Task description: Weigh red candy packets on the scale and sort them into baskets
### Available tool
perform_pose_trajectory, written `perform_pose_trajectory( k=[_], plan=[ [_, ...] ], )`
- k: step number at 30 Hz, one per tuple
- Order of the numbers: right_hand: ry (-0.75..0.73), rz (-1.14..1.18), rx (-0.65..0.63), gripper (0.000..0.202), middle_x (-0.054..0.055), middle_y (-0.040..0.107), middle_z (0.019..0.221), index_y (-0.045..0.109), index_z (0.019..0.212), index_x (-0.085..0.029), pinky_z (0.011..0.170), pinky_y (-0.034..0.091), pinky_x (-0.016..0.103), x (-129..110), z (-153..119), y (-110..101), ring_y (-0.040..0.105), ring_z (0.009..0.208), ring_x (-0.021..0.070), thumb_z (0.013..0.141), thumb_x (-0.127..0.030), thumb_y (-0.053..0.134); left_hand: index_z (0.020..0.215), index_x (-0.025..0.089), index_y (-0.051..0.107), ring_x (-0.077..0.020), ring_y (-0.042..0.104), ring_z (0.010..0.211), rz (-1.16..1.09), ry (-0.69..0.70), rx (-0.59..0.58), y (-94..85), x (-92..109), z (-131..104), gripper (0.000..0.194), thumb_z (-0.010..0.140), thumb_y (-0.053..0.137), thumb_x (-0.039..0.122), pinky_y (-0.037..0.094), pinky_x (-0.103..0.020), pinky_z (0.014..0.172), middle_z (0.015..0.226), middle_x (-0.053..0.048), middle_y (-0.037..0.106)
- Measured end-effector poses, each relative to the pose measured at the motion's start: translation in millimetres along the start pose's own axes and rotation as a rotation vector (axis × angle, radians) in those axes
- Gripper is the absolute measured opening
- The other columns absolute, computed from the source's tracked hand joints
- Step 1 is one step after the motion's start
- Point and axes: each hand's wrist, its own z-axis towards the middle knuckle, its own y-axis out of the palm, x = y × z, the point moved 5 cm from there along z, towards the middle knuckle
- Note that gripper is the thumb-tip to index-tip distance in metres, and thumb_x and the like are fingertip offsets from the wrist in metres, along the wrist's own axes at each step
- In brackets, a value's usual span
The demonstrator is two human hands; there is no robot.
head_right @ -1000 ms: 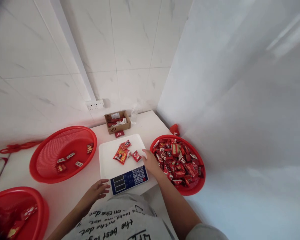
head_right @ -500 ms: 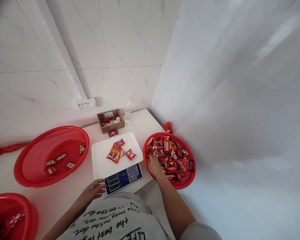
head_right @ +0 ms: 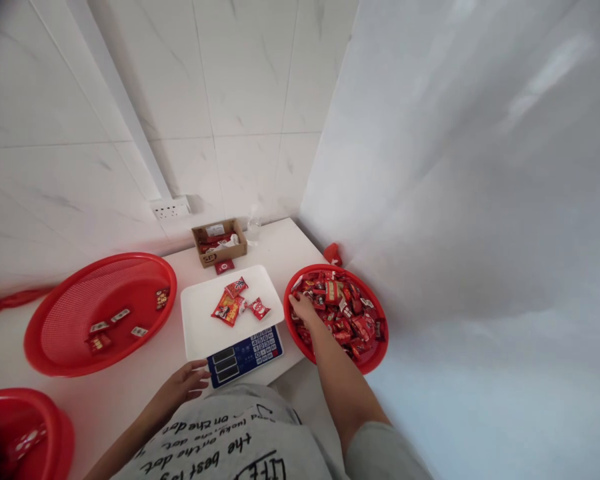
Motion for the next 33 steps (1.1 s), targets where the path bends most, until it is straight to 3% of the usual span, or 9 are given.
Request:
perform_pose_trajectory(
  k=[5,11,17,22,28,33],
  plan=[
    [0.082,0.175,0.018,0.028,0.004,0.067,0.079,0.06,0.089,-0.018,0.069,0.05,0.03,3.7,6.0,6.7,0.063,0.073,0.0162,0.077,-0.041,0.049,0.111,0.017,0.053,-0.0239,0.062,0.093,-0.008,0.002,-0.005,-1.8,-3.0,0.6,0.069,0.059,0.066,0.061,0.047,-0.036,0.083,0.104,-0.011,0.065],
    [0.132,0.313,0.004,0.022,0.001,0.066,0.079,0.053,0.086,-0.02,0.069,0.051,0.03,9.8,-16.6,-2.0,0.064,0.073,0.0151,0.076,-0.037,0.043,0.112,0.016,0.053,-0.0233,0.062,0.092,0.007,-0.005,-0.006,-3.2,-6.9,3.1,0.074,0.057,0.065,0.064,0.046,-0.035,0.082,0.106,-0.013,0.064],
    [0.114,0.319,-0.01,0.021,0.002,0.066,0.08,0.051,0.085,-0.021,0.067,0.05,0.031,-4.8,-39.4,-9.3,0.064,0.075,0.0174,0.076,-0.038,0.041,0.111,0.016,0.053,-0.0229,0.062,0.091,0.029,-0.01,-0.008,3.0,-2.1,3.7,0.076,0.054,0.065,0.065,0.046,-0.034,0.08,0.105,-0.012,0.064],
    [0.038,0.212,-0.014,0.018,0.0,0.063,0.074,0.052,0.071,-0.02,0.07,0.046,0.029,-23.9,-46.0,-11.7,0.058,0.074,0.0162,0.073,-0.037,0.046,0.106,0.017,0.055,-0.0238,0.062,0.089,0.04,-0.019,0.011,7.0,5.4,-3.1,0.075,0.051,0.065,0.065,0.046,-0.036,0.081,0.1,-0.011,0.066],
    [-0.058,0.141,-0.197,0.021,-0.002,0.061,0.063,0.057,0.065,-0.019,0.061,0.045,0.026,-55.3,-58.0,22.9,0.057,0.059,0.0138,0.075,-0.034,0.048,0.106,0.017,0.054,-0.024,0.061,0.09,0.055,-0.025,0.015,7.9,11.0,-6.6,0.076,0.049,0.065,0.066,0.046,-0.036,0.081,0.099,-0.011,0.066],
    [-0.109,0.149,-0.307,0.026,0.0,0.067,0.077,0.062,0.094,-0.02,0.061,0.049,0.027,-75.5,-65.9,57.4,0.063,0.063,0.0137,0.082,-0.033,0.043,0.106,0.017,0.055,-0.0234,0.062,0.089,0.053,-0.008,0.014,6.4,6.3,-3.2,0.075,0.051,0.064,0.066,0.046,-0.035,0.08,0.1,-0.011,0.066]
  ],
)
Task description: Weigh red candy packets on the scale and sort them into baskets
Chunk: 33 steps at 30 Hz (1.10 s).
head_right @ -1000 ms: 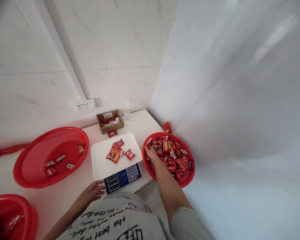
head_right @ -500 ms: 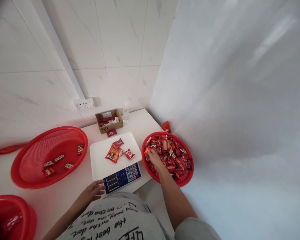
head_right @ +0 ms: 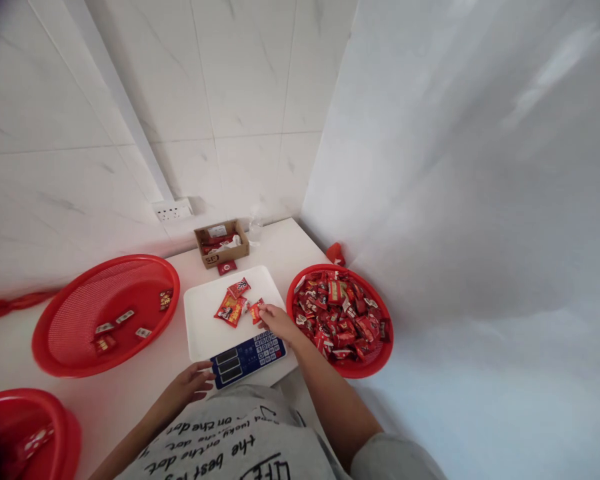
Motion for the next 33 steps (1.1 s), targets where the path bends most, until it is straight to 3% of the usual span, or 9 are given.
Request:
perform_pose_trajectory(
  k=[4,9,17,21,26,29,33],
  plan=[
    [-0.081,-0.055,0.041,0.03,0.004,0.067,0.092,0.059,0.105,-0.02,0.078,0.049,0.033,-3.6,4.0,0.4,0.063,0.082,0.017,0.083,-0.032,0.043,0.109,0.016,0.055,-0.0223,0.062,0.088,-0.015,0.021,0.012,-3.6,-8.5,2.6,0.073,0.055,0.062,0.065,0.046,-0.034,0.079,0.101,-0.011,0.065],
    [-0.177,-0.199,0.126,0.029,0.011,0.061,0.11,0.064,0.1,-0.017,0.101,0.033,0.04,-0.4,3.5,-4.8,0.051,0.109,0.0234,0.073,-0.018,0.053,0.108,0.016,0.055,-0.0227,0.062,0.087,-0.023,0.0,0.024,-6.3,-13.1,3.9,0.074,0.053,0.064,0.065,0.046,-0.035,0.078,0.1,-0.011,0.065],
    [-0.256,-0.278,0.033,0.035,0.007,0.062,0.11,0.061,0.108,-0.021,0.092,0.043,0.035,-1.2,-1.0,15.9,0.057,0.101,0.0199,0.076,-0.021,0.05,0.104,0.018,0.055,-0.0231,0.062,0.087,-0.001,-0.004,0.046,-4.2,-5.8,4.0,0.071,0.052,0.063,0.064,0.045,-0.035,0.078,0.098,-0.01,0.065],
    [-0.302,-0.422,0.176,0.033,0.009,0.062,0.11,0.062,0.108,-0.019,0.098,0.039,0.038,4.0,-7.8,-1.0,0.053,0.107,0.0214,0.08,-0.02,0.044,0.104,0.017,0.054,-0.023,0.061,0.087,-0.004,-0.007,0.04,-5.6,-4.9,2.8,0.07,0.052,0.064,0.063,0.045,-0.035,0.077,0.096,-0.009,0.065],
    [-0.269,-0.62,0.384,0.039,0.014,0.051,0.127,0.058,0.116,-0.016,0.105,0.029,0.046,33.2,-20.0,-27.1,0.041,0.123,0.0272,0.081,-0.024,0.043,0.103,0.018,0.054,-0.0221,0.061,0.086,0.012,-0.013,0.031,-5.8,-14.6,10.7,0.062,0.057,0.064,0.058,0.046,-0.033,0.075,0.093,-0.008,0.066],
    [-0.27,-0.619,0.368,0.046,0.016,0.043,0.137,0.05,0.126,-0.011,0.106,0.029,0.044,52.4,-21.0,-30.6,0.037,0.128,0.0258,0.084,-0.027,0.039,0.103,0.018,0.054,-0.0211,0.062,0.082,0.102,0.061,0.068,-4.6,-17.6,18.8,0.05,0.066,0.058,0.051,0.047,-0.033,0.072,0.087,-0.005,0.066],
    [-0.283,-0.559,0.358,0.049,0.013,0.043,0.138,0.044,0.131,-0.011,0.107,0.031,0.041,63.0,-18.8,-30.0,0.037,0.129,0.0215,0.088,-0.03,0.029,0.108,0.018,0.054,-0.0195,0.062,0.084,0.364,0.276,0.179,1.1,0.8,20.8,0.037,0.079,0.044,0.039,0.047,-0.034,0.078,0.09,-0.005,0.066]
  ],
)
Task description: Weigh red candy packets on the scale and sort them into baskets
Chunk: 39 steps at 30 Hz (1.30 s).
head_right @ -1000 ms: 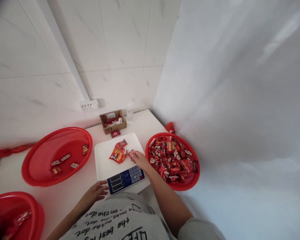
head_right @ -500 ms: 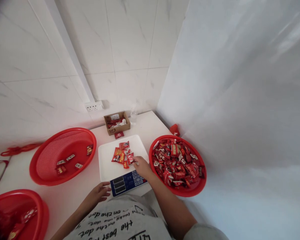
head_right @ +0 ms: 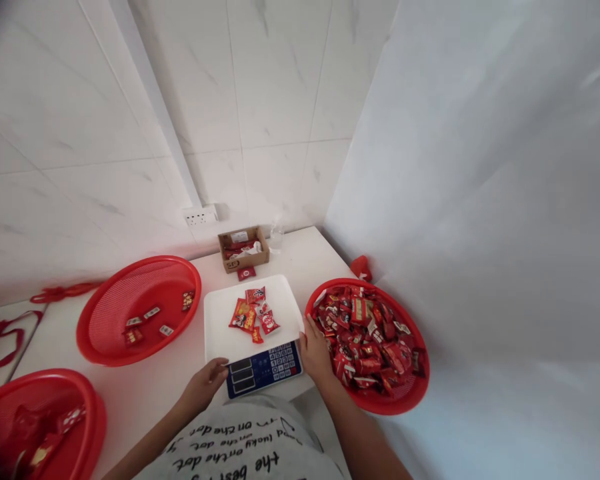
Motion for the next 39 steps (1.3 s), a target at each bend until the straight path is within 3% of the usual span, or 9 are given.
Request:
perform_pose_trajectory(
  k=[4,9,12,17,20,24,28,31,39],
  plan=[
    [0.021,0.031,0.015,0.049,0.011,0.044,0.138,0.043,0.132,-0.014,0.107,0.031,0.04,-1.0,-0.2,-0.5,0.036,0.13,0.0211,0.088,-0.032,0.031,0.126,0.022,0.046,-0.0218,0.053,0.11,0.381,0.245,0.135,1.4,39.5,4.6,0.045,0.082,0.045,0.032,0.041,-0.037,0.095,0.123,-0.008,0.055],
    [0.028,0.042,0.001,0.049,0.01,0.044,0.138,0.045,0.131,-0.015,0.107,0.03,0.04,-0.2,-1.5,-1.1,0.037,0.129,0.0214,0.087,-0.033,0.032,0.138,0.026,0.031,-0.0275,0.02,0.137,0.744,0.43,0.145,15.0,78.3,32.5,0.068,0.077,0.06,0.035,0.024,-0.045,0.108,0.149,-0.009,0.023],
    [0.015,0.057,-0.01,0.05,0.011,0.043,0.139,0.046,0.13,-0.013,0.106,0.031,0.04,2.4,-1.4,-0.4,0.037,0.129,0.0218,0.086,-0.032,0.032,0.141,0.026,0.026,-0.0299,0.005,0.139,0.879,0.403,0.121,16.7,87.1,58.9,0.077,0.075,0.063,0.04,0.015,-0.05,0.11,0.153,-0.011,0.01],
    [0.002,0.099,-0.027,0.051,0.012,0.042,0.139,0.047,0.129,-0.012,0.106,0.031,0.041,6.0,-1.1,0.4,0.038,0.128,0.0223,0.084,-0.031,0.035,0.143,0.02,0.021,-0.0304,0.0,0.139,0.918,0.233,0.152,9.5,86.0,87.5,0.079,0.078,0.056,0.049,0.01,-0.05,0.11,0.152,-0.014,0.009],
    [0.004,0.116,-0.029,0.05,0.013,0.044,0.137,0.048,0.128,-0.012,0.106,0.031,0.041,7.1,-1.6,1.0,0.037,0.129,0.0231,0.083,-0.03,0.035,0.143,0.021,0.019,-0.0297,0.0,0.139,0.896,0.257,0.169,16.2,92.5,90.8,0.083,0.076,0.054,0.056,0.009,-0.05,0.11,0.152,-0.012,0.009],
    [-0.02,0.123,-0.034,0.049,0.01,0.046,0.136,0.049,0.128,-0.015,0.105,0.033,0.041,6.7,-2.0,2.1,0.04,0.127,0.0229,0.082,-0.029,0.037,0.144,0.026,0.016,-0.0314,-0.004,0.139,0.874,0.34,0.145,39.4,113.3,94.5,0.094,0.068,0.052,0.069,0.004,-0.053,0.11,0.153,-0.009,0.004],
    [-0.04,0.115,-0.048,0.05,0.012,0.045,0.137,0.05,0.127,-0.013,0.105,0.033,0.042,5.8,-2.0,1.4,0.04,0.127,0.024,0.082,-0.029,0.037,0.145,0.026,0.011,-0.0349,-0.006,0.138,0.832,0.162,0.159,53.5,120.3,107.9,0.094,0.07,0.044,0.073,0.004,-0.061,0.105,0.153,-0.011,0.0],
    [-0.05,0.117,-0.054,0.05,0.013,0.041,0.14,0.05,0.127,-0.012,0.104,0.033,0.041,4.6,-2.0,-0.1,0.04,0.127,0.0244,0.081,-0.028,0.038,0.144,0.025,0.012,-0.0353,-0.003,0.138,0.848,0.078,0.169,56.8,116.1,114.2,0.09,0.072,0.04,0.071,0.004,-0.062,0.105,0.153,-0.012,0.0],
    [-0.053,0.144,-0.033,0.05,0.013,0.045,0.137,0.05,0.127,-0.012,0.105,0.033,0.041,4.7,-2.2,0.1,0.04,0.127,0.0242,0.08,-0.026,0.04,0.145,0.023,0.009,-0.0294,0.006,0.139,0.921,0.177,0.189,49.0,105.7,110.5,0.093,0.072,0.046,0.066,0.005,-0.053,0.11,0.152,-0.007,0.014]
  ],
)
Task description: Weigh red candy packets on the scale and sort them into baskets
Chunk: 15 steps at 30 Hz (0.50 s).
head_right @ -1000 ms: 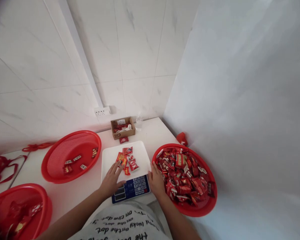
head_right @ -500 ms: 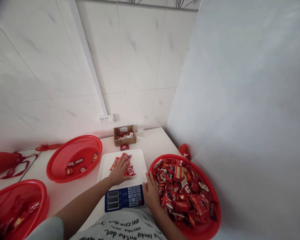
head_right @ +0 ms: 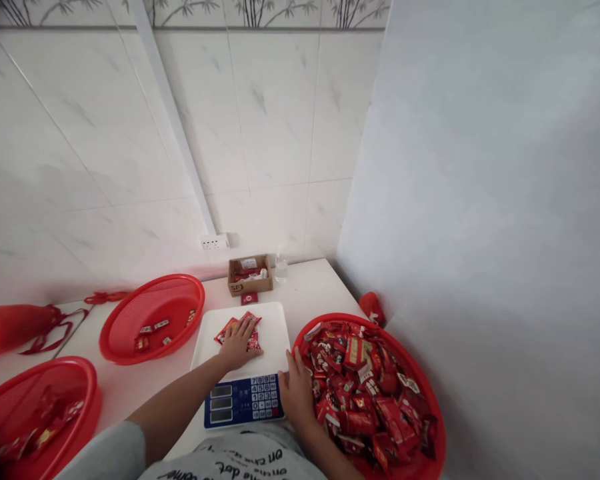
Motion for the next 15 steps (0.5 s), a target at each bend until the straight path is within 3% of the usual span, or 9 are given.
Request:
perform_pose_trajectory(
  k=[10,15],
  plan=[
    [-0.013,0.087,0.025,0.049,0.011,0.045,0.136,0.05,0.127,-0.016,0.105,0.032,0.041,3.4,-1.6,1.9,0.039,0.127,0.0244,0.08,-0.028,0.042,0.144,0.028,0.011,-0.0309,0.009,0.138,0.011,0.161,-0.084,-8.5,-16.0,-7.0,0.097,0.067,0.056,0.065,0.007,-0.054,0.109,0.152,-0.008,0.015],
    [-0.023,0.095,0.044,0.048,0.011,0.045,0.136,0.051,0.125,-0.015,0.105,0.032,0.043,3.8,-1.8,1.2,0.04,0.127,0.025,0.08,-0.028,0.041,0.144,0.029,0.013,-0.0303,0.01,0.138,0.001,0.14,-0.127,-13.4,-12.0,-3.9,0.092,0.07,0.054,0.064,0.009,-0.055,0.108,0.153,-0.007,0.012]
  ],
)
